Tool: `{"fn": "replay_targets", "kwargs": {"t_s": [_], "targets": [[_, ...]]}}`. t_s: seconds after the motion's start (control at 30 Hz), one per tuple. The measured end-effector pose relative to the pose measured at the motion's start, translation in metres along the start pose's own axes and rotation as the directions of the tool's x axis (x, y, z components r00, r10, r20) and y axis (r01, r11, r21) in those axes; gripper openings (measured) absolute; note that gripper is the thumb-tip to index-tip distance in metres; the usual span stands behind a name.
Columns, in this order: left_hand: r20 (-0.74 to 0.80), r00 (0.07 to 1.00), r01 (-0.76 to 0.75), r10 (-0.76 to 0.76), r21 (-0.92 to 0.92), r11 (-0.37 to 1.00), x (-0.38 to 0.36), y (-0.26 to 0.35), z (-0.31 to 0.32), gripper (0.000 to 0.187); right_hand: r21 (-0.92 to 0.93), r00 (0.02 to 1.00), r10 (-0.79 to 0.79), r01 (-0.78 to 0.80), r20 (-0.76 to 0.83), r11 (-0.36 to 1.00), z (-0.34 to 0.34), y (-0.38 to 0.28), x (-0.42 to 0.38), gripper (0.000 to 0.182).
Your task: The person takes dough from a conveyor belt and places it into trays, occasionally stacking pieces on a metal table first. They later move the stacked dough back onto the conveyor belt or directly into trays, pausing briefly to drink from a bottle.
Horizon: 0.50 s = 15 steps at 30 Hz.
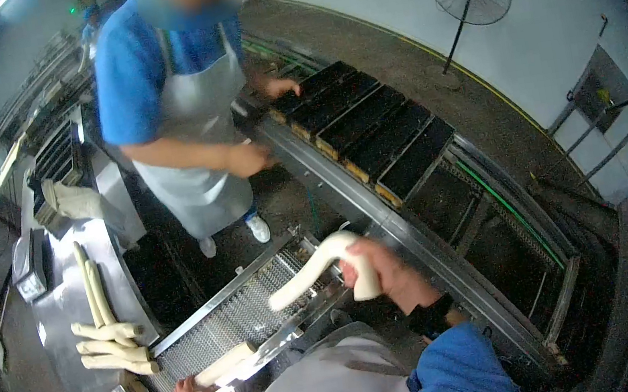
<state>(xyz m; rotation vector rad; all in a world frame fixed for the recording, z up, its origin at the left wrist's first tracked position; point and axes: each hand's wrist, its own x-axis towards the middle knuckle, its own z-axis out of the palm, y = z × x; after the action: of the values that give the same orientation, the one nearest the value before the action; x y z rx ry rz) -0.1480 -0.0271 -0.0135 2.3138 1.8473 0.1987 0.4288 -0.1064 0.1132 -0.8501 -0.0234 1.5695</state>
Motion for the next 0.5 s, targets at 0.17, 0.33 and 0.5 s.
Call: {"fn": "replay_targets", "kwargs": {"t_s": [0.17, 0.33, 0.5], "targets": [[0.107, 0.994, 0.039, -0.039, -0.001, 0.999, 0.007, 0.008, -0.007, 0.07, -0.043, 0.728, -0.667, 0.67, -0.158, 0.741, 0.049, -0.111, -0.065, 0.032], [0.083, 0.997, -0.011, 0.007, 0.048, 0.999, 0.004, 0.007, 0.002, 0.065, -0.153, 0.371, -0.897, 0.898, -0.24, 0.412, 0.013, -0.135, -0.072, 0.04], [0.136, 0.991, 0.02, -0.015, -0.033, 0.999, 0.009, 0.036, -0.009, 0.062, 0.13, 0.38, -0.498, 0.876, -0.779, 0.465, -0.113, -0.11, -0.02, 0.02]]}}
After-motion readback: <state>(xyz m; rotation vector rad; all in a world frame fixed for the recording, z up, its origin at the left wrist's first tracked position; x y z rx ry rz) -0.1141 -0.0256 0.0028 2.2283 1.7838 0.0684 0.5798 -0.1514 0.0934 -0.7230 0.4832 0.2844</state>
